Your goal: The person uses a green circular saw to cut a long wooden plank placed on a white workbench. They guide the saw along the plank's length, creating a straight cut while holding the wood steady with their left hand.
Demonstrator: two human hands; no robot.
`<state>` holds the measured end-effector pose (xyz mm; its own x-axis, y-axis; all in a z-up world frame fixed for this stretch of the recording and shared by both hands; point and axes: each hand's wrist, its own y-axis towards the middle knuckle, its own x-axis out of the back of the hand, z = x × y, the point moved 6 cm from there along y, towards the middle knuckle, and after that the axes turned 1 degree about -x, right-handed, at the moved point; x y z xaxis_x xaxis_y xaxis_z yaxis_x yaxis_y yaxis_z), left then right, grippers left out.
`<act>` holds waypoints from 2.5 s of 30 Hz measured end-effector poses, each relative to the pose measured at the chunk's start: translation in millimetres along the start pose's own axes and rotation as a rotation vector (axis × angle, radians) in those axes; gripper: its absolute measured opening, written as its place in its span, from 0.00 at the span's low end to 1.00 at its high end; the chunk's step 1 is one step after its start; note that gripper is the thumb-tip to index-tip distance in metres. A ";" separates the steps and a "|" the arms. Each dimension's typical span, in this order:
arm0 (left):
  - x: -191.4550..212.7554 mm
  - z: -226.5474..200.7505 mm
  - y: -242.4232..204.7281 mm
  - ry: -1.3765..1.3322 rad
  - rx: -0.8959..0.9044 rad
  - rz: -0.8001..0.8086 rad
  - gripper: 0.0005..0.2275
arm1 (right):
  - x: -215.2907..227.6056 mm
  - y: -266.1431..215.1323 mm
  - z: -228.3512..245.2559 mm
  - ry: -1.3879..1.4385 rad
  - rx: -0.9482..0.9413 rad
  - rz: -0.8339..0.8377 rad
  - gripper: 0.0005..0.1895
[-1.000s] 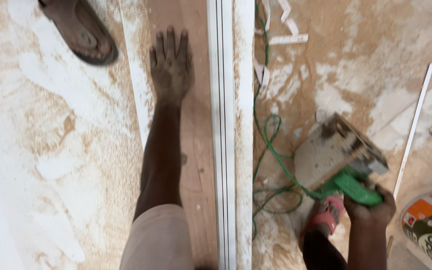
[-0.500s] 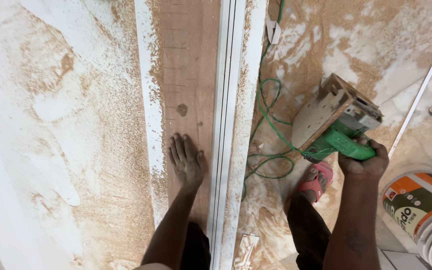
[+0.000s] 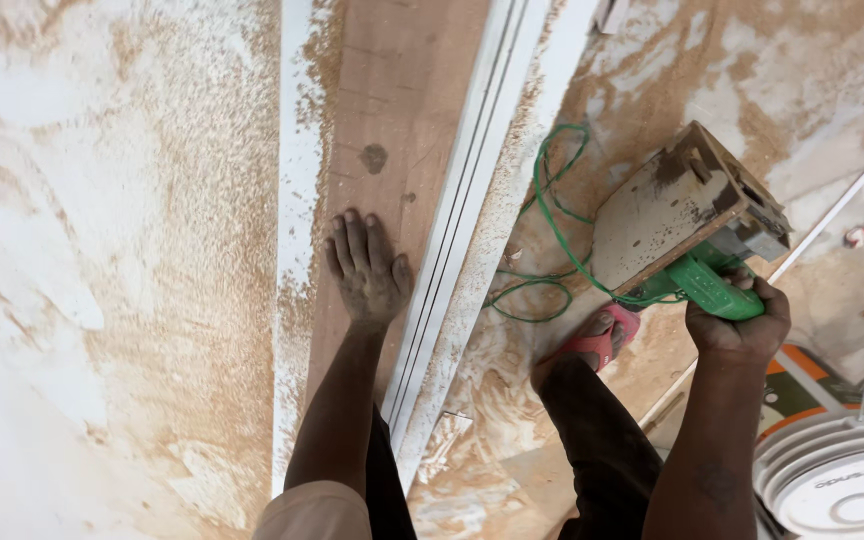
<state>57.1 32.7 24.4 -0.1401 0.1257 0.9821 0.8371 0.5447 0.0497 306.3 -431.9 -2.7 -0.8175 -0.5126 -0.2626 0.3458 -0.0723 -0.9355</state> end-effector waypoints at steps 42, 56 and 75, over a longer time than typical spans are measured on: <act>298.6 -104.3 -790.7 -0.321 0.863 1.581 0.27 | 102.4 -260.9 67.2 -0.613 -0.032 -0.004 0.04; 421.8 -333.0 -911.4 -0.909 1.374 1.010 0.25 | 151.8 -450.8 75.6 -1.256 -0.032 0.063 0.02; 463.0 -377.7 -1112.0 -1.122 1.662 0.325 0.26 | 251.0 -613.1 44.2 -1.450 0.129 0.300 0.02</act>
<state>-738.9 -828.0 492.4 -0.8614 0.3547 0.3635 -0.2118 0.3996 -0.8919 -90.6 -554.0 515.4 0.4231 -0.9012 0.0939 0.5155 0.1542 -0.8429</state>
